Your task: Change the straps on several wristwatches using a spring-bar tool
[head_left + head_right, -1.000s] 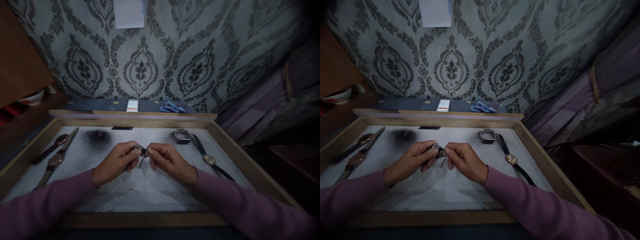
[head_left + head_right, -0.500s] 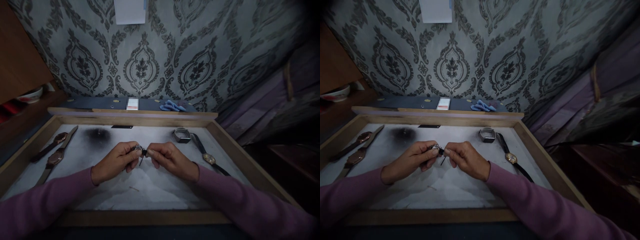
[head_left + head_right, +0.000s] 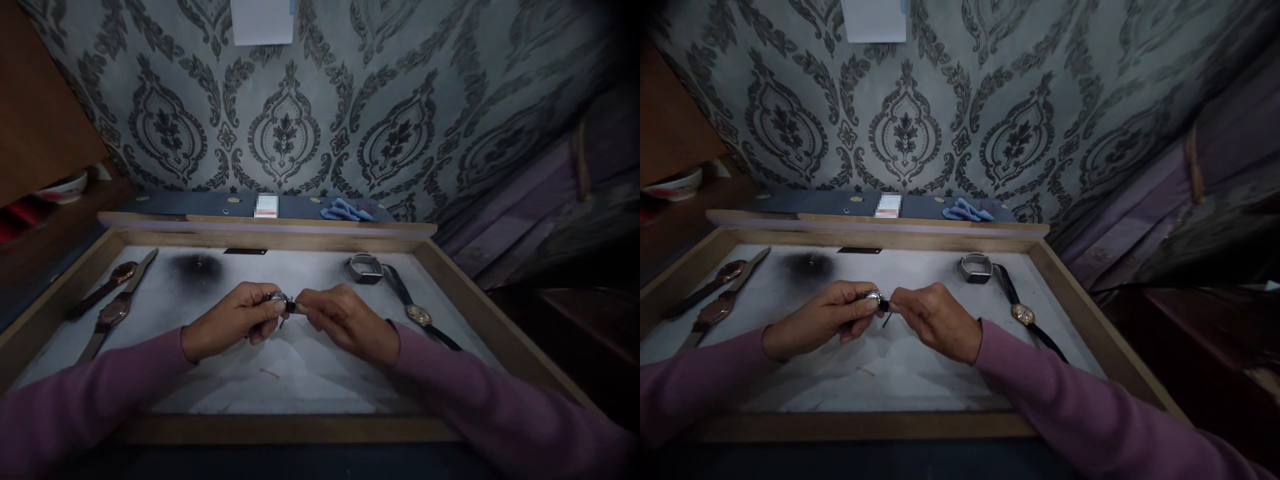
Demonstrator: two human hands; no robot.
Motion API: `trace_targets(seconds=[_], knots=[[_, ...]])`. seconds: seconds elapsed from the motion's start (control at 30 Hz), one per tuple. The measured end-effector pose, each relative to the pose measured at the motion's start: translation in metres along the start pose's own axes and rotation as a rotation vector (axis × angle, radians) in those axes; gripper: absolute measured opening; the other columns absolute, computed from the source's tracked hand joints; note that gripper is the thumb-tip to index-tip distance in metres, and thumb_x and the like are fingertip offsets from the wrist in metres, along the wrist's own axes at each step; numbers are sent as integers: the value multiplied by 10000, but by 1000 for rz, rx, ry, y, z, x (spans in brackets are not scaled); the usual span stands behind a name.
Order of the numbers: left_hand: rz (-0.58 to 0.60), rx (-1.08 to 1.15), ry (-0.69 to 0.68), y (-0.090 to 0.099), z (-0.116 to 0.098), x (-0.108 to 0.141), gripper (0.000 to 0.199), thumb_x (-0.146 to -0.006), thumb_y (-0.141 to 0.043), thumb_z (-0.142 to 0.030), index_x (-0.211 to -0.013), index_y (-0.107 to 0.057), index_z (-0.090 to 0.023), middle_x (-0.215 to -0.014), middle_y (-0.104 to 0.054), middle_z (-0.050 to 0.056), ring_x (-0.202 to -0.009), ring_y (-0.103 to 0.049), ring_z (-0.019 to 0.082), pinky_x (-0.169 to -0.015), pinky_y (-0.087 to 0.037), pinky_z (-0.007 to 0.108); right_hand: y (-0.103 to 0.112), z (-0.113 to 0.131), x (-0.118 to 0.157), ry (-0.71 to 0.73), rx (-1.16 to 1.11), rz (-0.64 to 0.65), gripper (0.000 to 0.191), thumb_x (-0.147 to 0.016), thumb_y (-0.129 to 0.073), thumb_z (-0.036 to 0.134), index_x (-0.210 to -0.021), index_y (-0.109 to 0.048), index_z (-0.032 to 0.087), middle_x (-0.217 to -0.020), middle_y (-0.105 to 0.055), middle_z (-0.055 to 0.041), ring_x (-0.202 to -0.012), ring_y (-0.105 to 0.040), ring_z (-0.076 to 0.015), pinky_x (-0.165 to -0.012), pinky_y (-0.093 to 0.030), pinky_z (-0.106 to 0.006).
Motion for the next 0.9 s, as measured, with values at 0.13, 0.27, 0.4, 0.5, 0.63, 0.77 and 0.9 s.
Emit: trace_targets(seconds=[0.13,0.27,0.4,0.5,0.63,0.77,0.9], knots=[[9,-17,2,1,-1,0,303,-877,-512,-422,-738,-498,-153,-551,-444,-65,-435,-360,49,-416,-258,179,0,1,1,23,13,-29,261,-991,-359,216,-854,-569,145,-554,-483,42,-450,-440,-74,-490,-318,-194],[1,-81,-43,2,-5,0,293,-892,-496,-405,-747,-502,-149,-567,-452,-61,-450,-374,53,-430,-284,184,-2,-3,1,-5,2,-61,254,-992,-362,222,-828,-544,157,-555,-468,49,-455,-439,-75,-494,-323,-189],[-12,-115,-74,3,-8,1,299,-900,-485,-406,-735,-487,-157,-574,-458,-58,-457,-387,56,-441,-300,190,-3,-4,1,-48,-69,-84,262,-994,-362,222,-793,-521,169,-547,-455,59,-456,-440,-68,-502,-336,-179],[-21,-124,-77,3,-9,1,307,-903,-483,-412,-721,-477,-165,-575,-462,-56,-458,-393,59,-446,-302,196,-2,-5,0,-64,-117,-92,271,-995,-364,230,-778,-515,169,-545,-454,60,-456,-436,-64,-501,-339,-176],[-17,-119,-71,4,-8,1,307,-908,-474,-414,-725,-477,-168,-574,-460,-56,-455,-385,59,-441,-293,198,-2,-7,0,-86,-135,-85,266,-997,-367,245,-804,-533,165,-541,-459,61,-455,-435,-63,-504,-340,-178],[-20,-111,-55,4,-6,0,317,-902,-480,-430,-729,-478,-165,-578,-461,-54,-458,-389,58,-439,-293,196,-3,-8,0,-75,-132,-85,268,-1001,-365,258,-827,-546,165,-540,-453,63,-451,-425,-62,-505,-338,-178],[-22,-103,-43,3,-6,0,342,-890,-499,-463,-729,-482,-161,-567,-453,-58,-453,-380,57,-434,-286,195,-4,-8,1,-69,-105,-82,278,-1007,-359,260,-829,-547,159,-540,-452,61,-456,-430,-67,-503,-339,-183]])
Point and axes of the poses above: each hand's wrist, its own x-axis away from the middle knuckle, its own y-axis out of the back of the hand, z = x × y, the point moved 8 cm from there along -x, towards the middle knuckle
